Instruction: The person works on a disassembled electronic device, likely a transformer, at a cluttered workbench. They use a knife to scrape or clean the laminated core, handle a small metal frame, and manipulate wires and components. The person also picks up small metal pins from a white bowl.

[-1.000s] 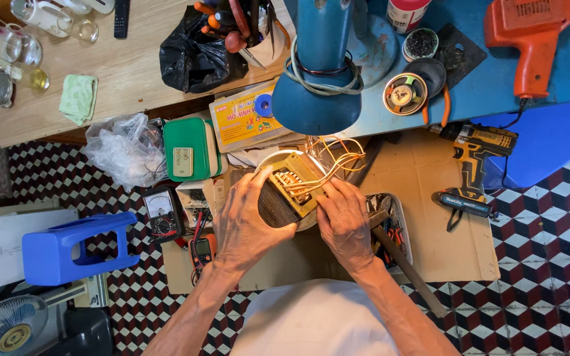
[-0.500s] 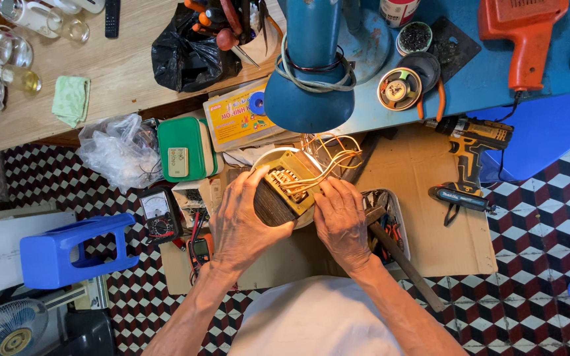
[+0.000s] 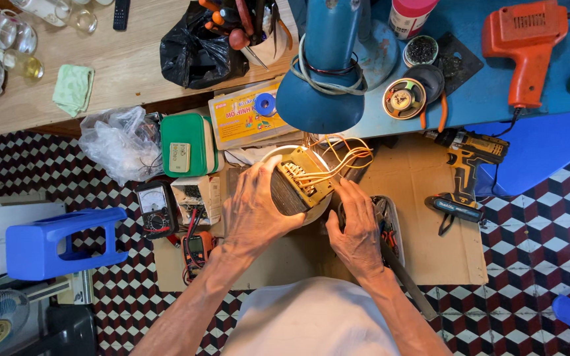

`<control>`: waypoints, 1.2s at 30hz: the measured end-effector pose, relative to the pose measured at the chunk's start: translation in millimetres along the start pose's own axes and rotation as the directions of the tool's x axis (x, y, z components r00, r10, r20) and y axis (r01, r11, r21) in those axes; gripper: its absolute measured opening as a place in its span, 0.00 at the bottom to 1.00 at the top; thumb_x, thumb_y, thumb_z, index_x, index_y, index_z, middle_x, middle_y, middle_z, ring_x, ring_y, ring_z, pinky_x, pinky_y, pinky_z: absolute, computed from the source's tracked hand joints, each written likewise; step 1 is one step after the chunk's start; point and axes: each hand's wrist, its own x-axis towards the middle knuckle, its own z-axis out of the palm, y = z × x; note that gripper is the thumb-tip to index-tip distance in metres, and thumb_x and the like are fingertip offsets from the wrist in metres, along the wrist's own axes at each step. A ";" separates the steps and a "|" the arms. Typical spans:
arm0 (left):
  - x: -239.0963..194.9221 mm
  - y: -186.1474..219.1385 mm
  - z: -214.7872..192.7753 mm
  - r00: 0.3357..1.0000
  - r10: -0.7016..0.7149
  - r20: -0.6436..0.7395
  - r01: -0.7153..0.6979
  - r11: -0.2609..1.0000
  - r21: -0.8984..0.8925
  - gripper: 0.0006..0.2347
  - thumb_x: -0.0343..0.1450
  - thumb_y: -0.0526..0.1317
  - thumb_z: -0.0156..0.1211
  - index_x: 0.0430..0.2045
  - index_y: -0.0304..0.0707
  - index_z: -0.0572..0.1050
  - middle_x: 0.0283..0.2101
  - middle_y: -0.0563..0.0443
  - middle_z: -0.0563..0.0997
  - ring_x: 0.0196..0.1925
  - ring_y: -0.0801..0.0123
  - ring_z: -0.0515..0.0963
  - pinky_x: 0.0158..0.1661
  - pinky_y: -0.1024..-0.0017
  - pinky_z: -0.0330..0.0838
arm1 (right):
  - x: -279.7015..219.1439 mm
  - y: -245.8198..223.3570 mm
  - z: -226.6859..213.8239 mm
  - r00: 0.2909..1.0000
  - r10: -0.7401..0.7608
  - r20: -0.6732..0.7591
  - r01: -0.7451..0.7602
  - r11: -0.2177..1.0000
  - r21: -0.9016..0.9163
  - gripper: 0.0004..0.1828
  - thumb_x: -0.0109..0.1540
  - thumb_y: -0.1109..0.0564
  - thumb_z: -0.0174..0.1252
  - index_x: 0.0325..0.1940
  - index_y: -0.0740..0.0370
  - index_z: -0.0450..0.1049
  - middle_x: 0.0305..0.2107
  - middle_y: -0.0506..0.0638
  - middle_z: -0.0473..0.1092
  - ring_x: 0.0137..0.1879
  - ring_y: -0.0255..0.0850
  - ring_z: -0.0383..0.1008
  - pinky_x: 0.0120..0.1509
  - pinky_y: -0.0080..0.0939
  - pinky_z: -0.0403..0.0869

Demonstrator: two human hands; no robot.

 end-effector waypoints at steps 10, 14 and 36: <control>0.4 -16.3 -1.3 0.996 0.090 -0.016 -0.091 0.992 -0.084 0.45 0.55 0.57 0.75 0.65 0.41 0.59 0.64 0.40 0.69 0.66 0.48 0.68 0.58 0.50 0.67 | -16.0 -22.1 5.0 0.986 0.164 0.021 -0.165 0.972 0.165 0.25 0.62 0.62 0.59 0.63 0.68 0.67 0.57 0.61 0.69 0.63 0.56 0.71 0.69 0.49 0.68; 2.0 -39.6 -17.4 0.979 -0.061 0.195 0.092 0.983 -0.158 0.36 0.70 0.61 0.58 0.70 0.45 0.56 0.61 0.35 0.72 0.64 0.45 0.72 0.60 0.50 0.66 | -21.4 -29.4 13.2 0.908 0.403 0.112 -0.418 0.882 0.217 0.23 0.65 0.56 0.54 0.64 0.65 0.68 0.54 0.58 0.71 0.60 0.49 0.73 0.65 0.44 0.70; 93.4 -165.0 46.5 0.687 0.578 0.440 -0.418 0.810 -0.411 0.42 0.59 0.23 0.55 0.71 0.57 0.52 0.71 0.44 0.63 0.62 0.48 0.73 0.50 0.57 0.75 | -35.1 -70.8 59.4 0.840 0.542 0.037 -0.536 0.816 0.216 0.53 0.55 0.59 0.66 0.78 0.64 0.42 0.69 0.63 0.57 0.73 0.50 0.62 0.73 0.50 0.64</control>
